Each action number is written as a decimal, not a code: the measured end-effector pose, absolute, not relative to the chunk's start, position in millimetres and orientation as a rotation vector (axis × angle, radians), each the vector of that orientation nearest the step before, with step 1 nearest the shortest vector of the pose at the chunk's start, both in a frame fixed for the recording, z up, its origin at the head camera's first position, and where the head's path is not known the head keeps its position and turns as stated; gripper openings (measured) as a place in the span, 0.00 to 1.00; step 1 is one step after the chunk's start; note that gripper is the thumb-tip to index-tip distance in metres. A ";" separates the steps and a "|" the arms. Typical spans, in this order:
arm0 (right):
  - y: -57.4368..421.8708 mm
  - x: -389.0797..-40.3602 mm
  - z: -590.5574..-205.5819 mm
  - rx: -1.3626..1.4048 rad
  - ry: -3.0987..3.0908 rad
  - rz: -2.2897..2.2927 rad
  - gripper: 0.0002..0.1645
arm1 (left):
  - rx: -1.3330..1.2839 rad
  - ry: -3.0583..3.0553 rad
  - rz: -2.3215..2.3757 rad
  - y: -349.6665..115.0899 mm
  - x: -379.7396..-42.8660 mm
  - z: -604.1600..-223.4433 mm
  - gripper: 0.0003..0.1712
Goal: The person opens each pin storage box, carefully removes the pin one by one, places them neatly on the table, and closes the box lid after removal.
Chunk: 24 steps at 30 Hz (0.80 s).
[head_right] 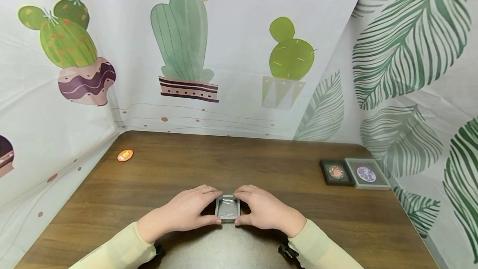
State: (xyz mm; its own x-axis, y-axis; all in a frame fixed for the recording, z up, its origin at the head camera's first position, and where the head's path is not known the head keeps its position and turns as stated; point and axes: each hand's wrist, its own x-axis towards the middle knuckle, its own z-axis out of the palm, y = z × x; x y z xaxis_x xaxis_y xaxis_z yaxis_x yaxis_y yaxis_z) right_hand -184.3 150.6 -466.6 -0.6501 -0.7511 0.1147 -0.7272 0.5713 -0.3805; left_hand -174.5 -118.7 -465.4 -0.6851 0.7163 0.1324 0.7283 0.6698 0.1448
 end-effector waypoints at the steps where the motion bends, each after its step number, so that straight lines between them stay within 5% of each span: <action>1: 150.9 -184.1 -466.8 -1.283 2.732 -0.618 0.42 | -1.219 -2.817 -0.290 -118.2 -174.8 -465.0 0.44; 24: 151.2 -185.2 -468.9 -1.336 2.739 -0.655 0.41 | -1.239 -2.861 -0.341 -110.9 -182.8 -464.5 0.41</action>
